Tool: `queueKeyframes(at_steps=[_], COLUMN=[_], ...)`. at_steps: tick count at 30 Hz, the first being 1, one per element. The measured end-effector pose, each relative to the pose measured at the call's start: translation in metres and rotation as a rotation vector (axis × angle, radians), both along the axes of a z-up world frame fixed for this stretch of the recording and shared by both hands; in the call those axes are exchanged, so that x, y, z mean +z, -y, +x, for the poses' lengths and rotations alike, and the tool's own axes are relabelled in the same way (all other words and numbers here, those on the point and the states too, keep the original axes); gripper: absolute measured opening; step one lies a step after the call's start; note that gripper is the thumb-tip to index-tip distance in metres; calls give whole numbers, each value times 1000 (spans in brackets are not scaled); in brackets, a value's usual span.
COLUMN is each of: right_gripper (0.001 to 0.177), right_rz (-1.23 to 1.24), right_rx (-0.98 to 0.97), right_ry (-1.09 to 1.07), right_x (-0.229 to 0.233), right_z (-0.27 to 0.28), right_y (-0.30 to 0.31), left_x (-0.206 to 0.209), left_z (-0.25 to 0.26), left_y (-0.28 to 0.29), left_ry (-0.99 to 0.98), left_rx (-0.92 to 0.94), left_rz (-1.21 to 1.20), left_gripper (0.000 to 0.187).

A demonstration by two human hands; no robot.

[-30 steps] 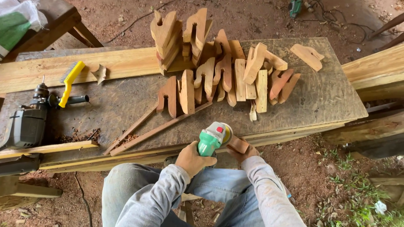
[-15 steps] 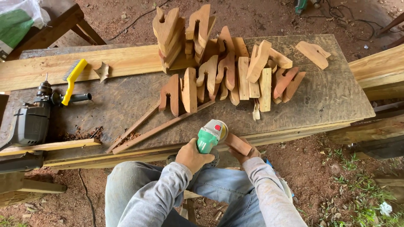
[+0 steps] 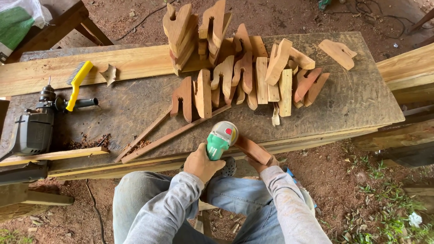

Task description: Sanding small curved wood pieces using an angle grinder with a sanding disc.

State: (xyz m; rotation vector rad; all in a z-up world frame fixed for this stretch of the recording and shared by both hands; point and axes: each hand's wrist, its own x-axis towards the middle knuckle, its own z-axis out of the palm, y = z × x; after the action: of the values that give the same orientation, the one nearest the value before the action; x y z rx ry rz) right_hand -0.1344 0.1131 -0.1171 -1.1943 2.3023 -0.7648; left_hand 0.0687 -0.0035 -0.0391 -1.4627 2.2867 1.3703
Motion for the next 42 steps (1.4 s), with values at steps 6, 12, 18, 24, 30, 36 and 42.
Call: queueKeyframes(at_steps=[6, 12, 18, 24, 30, 36, 42], right_gripper=[82, 49, 42, 52, 63, 94, 90], right_rz=[275, -427, -544, -404, -237, -239, -400], right_rx=[-377, -1, 708, 610, 490, 632, 430], right_ry=[-17, -17, -398, -346, -289, 85, -74], right_x=[-117, -152, -146, -131, -123, -127, -76], right_z=[-36, -67, -91, -75, -65, -68, -36], right_y=[-24, -41, -20, -14, -9, -7, 4], left_x=[0, 0, 4, -6, -11, -31, -8], left_z=[-14, -19, -16, -14, -14, -14, -4], left_y=[-13, -18, -12, -4, -1, 7, -1], left_ry=[-93, -34, -35, -14, 13, 40, 52], left_rx=[-37, -127, -81, -57, -51, -36, -36], left_rz=[134, 79, 89, 61, -8, -94, -101], left_gripper=[82, 75, 76, 77, 68, 71, 64])
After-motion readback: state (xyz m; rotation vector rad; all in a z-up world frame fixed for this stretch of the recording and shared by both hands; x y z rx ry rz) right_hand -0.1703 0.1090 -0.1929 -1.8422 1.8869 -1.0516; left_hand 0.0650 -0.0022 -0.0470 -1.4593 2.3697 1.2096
